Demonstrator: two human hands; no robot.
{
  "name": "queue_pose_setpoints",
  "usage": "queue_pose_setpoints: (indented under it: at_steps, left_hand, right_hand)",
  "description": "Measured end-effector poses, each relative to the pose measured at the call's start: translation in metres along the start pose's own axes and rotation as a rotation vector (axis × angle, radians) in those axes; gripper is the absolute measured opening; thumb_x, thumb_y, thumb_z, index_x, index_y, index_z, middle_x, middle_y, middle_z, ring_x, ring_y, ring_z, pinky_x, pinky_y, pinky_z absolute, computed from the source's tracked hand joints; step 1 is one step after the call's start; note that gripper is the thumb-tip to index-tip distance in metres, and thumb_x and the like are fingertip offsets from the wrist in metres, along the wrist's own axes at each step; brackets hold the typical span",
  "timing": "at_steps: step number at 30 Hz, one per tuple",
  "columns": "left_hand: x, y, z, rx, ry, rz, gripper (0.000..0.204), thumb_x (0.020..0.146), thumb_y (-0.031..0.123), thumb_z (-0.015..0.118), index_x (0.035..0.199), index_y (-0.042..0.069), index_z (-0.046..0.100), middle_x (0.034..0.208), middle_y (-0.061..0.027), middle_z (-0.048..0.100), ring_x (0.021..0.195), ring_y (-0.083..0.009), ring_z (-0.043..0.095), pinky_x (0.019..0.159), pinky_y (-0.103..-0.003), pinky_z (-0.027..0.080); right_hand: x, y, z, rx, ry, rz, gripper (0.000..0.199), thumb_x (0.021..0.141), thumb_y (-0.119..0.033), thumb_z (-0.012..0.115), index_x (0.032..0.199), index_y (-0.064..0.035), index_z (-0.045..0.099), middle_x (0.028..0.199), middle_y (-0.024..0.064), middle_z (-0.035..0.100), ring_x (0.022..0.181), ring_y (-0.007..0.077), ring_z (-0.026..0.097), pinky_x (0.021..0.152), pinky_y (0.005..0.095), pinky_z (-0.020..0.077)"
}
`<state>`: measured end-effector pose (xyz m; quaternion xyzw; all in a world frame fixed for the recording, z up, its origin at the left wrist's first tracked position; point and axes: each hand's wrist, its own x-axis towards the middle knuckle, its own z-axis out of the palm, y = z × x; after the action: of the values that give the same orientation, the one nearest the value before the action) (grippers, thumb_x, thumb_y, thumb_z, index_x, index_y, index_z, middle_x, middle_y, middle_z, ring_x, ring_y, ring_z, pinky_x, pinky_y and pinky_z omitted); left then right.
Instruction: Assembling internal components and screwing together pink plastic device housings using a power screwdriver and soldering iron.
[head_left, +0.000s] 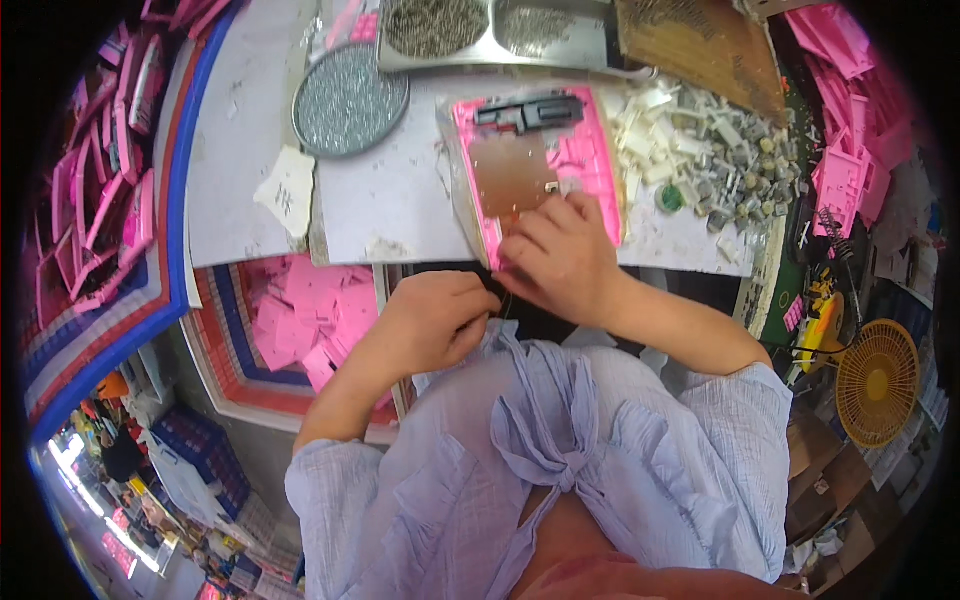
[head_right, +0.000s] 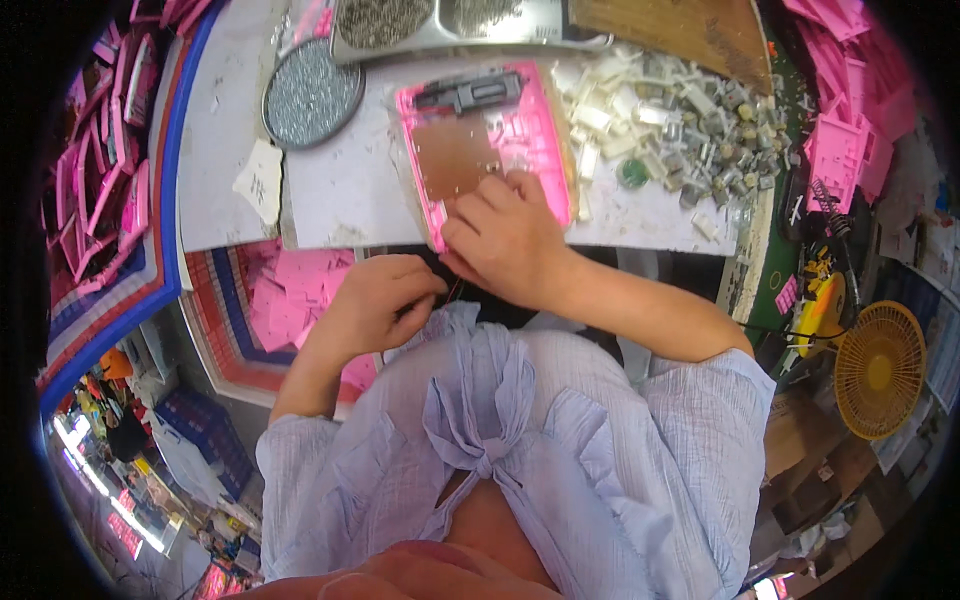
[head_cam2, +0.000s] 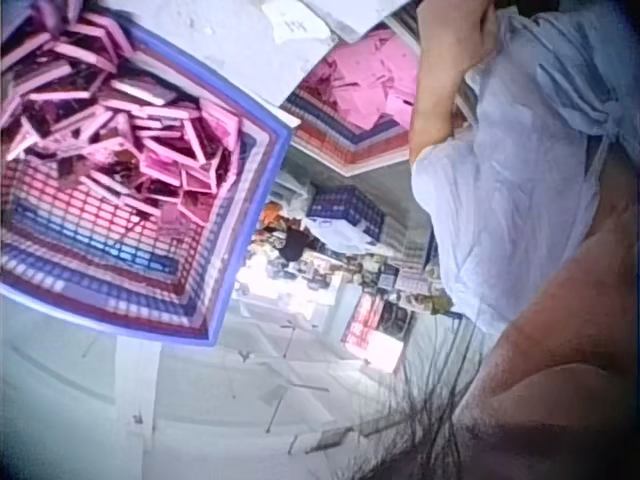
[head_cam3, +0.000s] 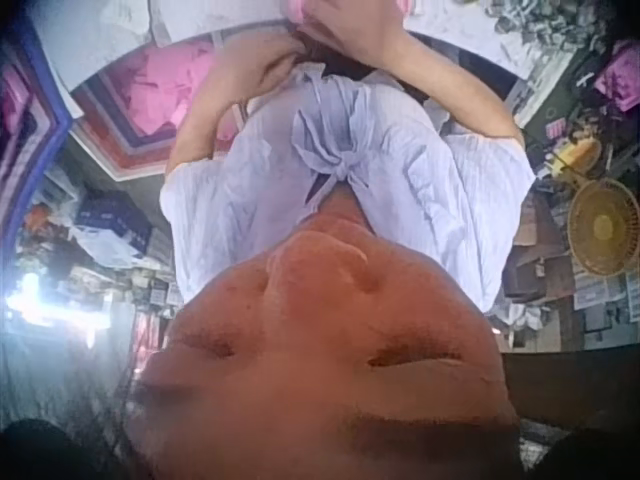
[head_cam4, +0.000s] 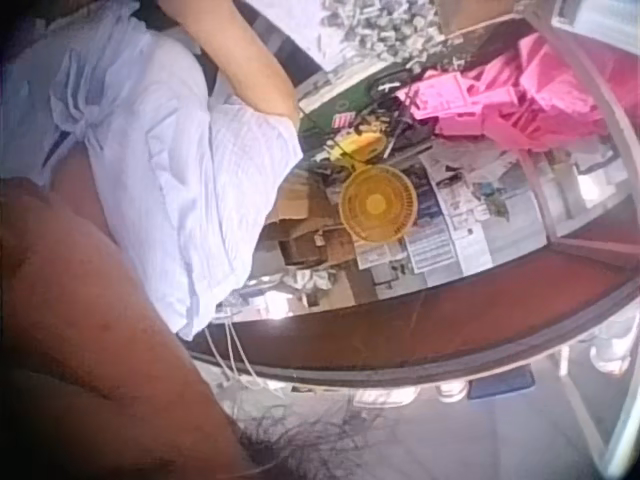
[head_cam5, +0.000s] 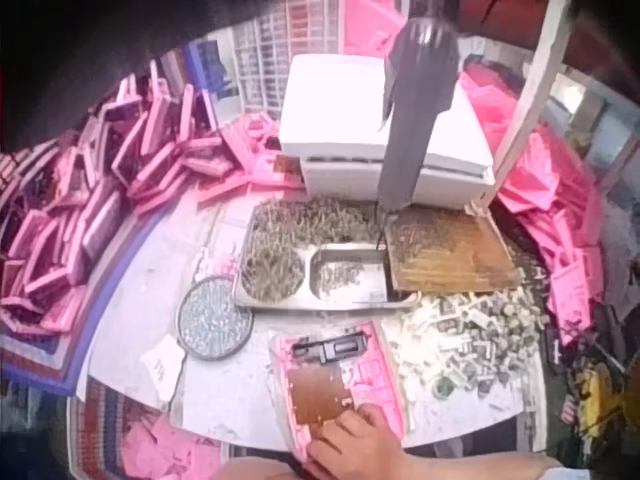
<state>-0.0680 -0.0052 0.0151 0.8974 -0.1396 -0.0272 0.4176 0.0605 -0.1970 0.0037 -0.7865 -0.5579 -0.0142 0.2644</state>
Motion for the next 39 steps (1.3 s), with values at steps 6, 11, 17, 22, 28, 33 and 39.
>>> queue_pose_setpoints:
  at_steps: [6,11,17,22,28,33,39]
  left_hand:
    - [0.015,-0.032,0.014,0.084,0.233,0.139,0.025,0.081,0.014,0.083,0.098,0.005,0.067,0.090,-0.0113,0.062,0.080,-0.0319,0.062,0.067,-0.041,0.052]
    - [0.018,-0.032,-0.006,0.095,0.189,0.171,0.025,0.076,0.014,0.087,0.094,0.007,0.070,0.089,-0.0103,0.062,0.077,-0.0288,0.063,0.063,-0.038,0.052]
    - [0.030,-0.035,-0.009,-0.030,0.108,0.094,0.020,0.079,0.014,0.084,0.092,0.005,0.071,0.089,-0.0120,0.061,0.077,-0.0297,0.063,0.066,-0.039,0.053]
    - [0.022,-0.031,-0.010,0.013,0.119,0.044,0.023,0.075,0.013,0.088,0.091,0.007,0.072,0.090,-0.0087,0.058,0.077,-0.0246,0.061,0.064,-0.035,0.052]
    - [0.017,-0.031,-0.003,0.020,0.167,0.014,0.023,0.075,0.013,0.088,0.091,0.008,0.072,0.092,-0.0082,0.058,0.077,-0.0241,0.062,0.064,-0.034,0.053]
    - [0.021,-0.029,-0.007,0.033,0.156,0.021,0.021,0.077,0.013,0.086,0.090,0.008,0.071,0.091,-0.0093,0.058,0.077,-0.0265,0.062,0.065,-0.037,0.052]
    - [0.023,-0.033,-0.005,0.057,0.155,0.031,0.019,0.080,0.013,0.082,0.091,0.005,0.068,0.092,-0.0124,0.059,0.079,-0.0315,0.064,0.068,-0.041,0.053]
  right_hand:
    - [0.013,0.022,-0.037,0.183,-0.196,-0.142,0.036,0.074,-0.032,0.083,0.099,-0.0125,0.068,0.099,0.0058,0.067,0.099,0.0272,0.060,0.092,0.0455,0.0441]
    - [0.065,0.159,-0.163,0.285,0.209,0.334,0.019,0.086,-0.019,0.075,0.097,-0.0041,0.075,0.087,0.0077,0.072,0.082,0.0171,0.067,0.075,0.0329,0.0518]
    - [0.193,0.355,-0.272,-0.533,0.642,0.154,0.022,0.098,-0.019,0.066,0.103,0.0019,0.072,0.098,0.0105,0.076,0.087,0.0165,0.070,0.077,0.0312,0.0532]
    - [0.281,0.404,-0.257,-0.990,0.635,0.316,0.018,0.089,-0.013,0.059,0.099,-0.0100,0.074,0.105,0.0130,0.068,0.106,0.0323,0.066,0.082,0.0474,0.0568]
    - [0.294,0.450,-0.256,-0.861,0.758,0.242,0.016,0.090,-0.018,0.057,0.091,-0.0070,0.070,0.102,0.0147,0.067,0.103,0.0354,0.066,0.082,0.0498,0.0567]
    - [0.300,0.454,-0.291,-0.690,0.511,0.321,0.017,0.088,-0.016,0.059,0.090,-0.0022,0.069,0.088,0.0232,0.067,0.089,0.0413,0.068,0.080,0.0500,0.0545]
    - [0.256,0.350,-0.322,-0.357,0.938,-0.115,0.021,0.084,-0.018,0.072,0.093,0.0017,0.072,0.090,0.0234,0.073,0.088,0.0349,0.071,0.078,0.0434,0.0547]
